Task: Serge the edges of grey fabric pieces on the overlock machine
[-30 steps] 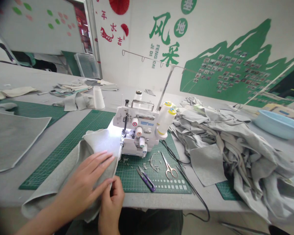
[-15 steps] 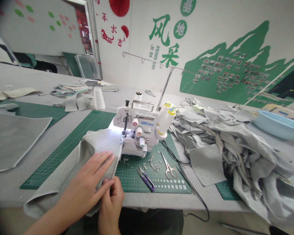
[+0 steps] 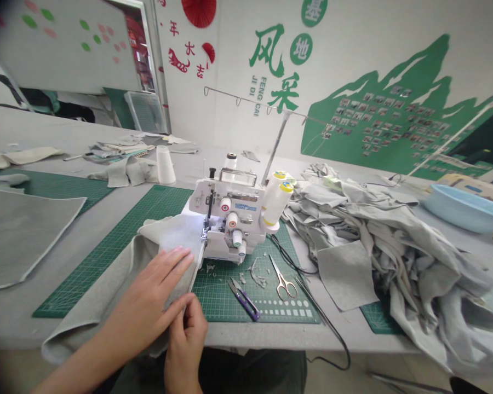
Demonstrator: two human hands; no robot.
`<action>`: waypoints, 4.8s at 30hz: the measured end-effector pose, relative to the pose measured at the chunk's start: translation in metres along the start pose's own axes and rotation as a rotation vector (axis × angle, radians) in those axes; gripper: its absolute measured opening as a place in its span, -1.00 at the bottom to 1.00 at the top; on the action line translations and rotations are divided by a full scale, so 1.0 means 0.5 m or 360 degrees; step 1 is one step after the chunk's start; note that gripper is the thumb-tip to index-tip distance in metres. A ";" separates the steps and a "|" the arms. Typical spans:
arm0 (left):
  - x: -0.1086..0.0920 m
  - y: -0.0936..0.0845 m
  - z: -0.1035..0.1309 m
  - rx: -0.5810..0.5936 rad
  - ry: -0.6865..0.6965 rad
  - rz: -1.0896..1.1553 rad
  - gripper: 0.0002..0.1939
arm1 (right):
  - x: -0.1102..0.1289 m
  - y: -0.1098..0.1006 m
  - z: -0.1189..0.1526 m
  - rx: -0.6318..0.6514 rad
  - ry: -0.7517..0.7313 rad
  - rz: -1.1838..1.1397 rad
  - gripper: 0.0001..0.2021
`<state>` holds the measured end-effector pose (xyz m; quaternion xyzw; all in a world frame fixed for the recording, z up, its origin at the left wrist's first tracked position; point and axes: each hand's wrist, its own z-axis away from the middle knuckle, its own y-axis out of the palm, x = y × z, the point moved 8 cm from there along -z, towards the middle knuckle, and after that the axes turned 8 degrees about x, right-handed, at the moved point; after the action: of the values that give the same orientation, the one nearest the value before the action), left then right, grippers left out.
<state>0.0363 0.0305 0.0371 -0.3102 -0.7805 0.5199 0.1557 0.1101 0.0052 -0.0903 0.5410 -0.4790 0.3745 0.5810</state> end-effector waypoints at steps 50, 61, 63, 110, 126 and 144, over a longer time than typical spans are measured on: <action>-0.001 0.003 -0.003 0.0019 -0.0002 0.0014 -0.36 | 0.005 0.003 0.003 0.0017 0.0007 -0.0031 -0.56; 0.004 -0.003 0.002 0.0005 0.0030 0.0115 -0.43 | 0.008 -0.002 0.002 -0.0031 -0.0046 0.0011 -0.56; -0.001 -0.006 0.017 -0.0014 0.0015 0.0127 -0.44 | 0.004 -0.002 0.003 -0.0027 -0.0036 -0.0011 -0.57; -0.006 -0.003 0.034 0.0017 -0.0027 0.0033 -0.34 | -0.002 0.007 0.001 0.0090 0.0036 -0.0011 -0.58; 0.015 0.010 -0.003 0.0008 -0.0018 -0.0037 -0.33 | 0.010 0.000 0.001 0.0041 -0.0015 0.0064 -0.52; -0.013 0.005 0.034 0.0053 -0.0014 0.0048 -0.25 | 0.003 0.012 0.002 0.0090 0.0006 -0.0129 -0.62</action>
<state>0.0323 0.0147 0.0285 -0.3171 -0.7676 0.5365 0.1495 0.1048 0.0050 -0.0873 0.5754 -0.4449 0.3651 0.5811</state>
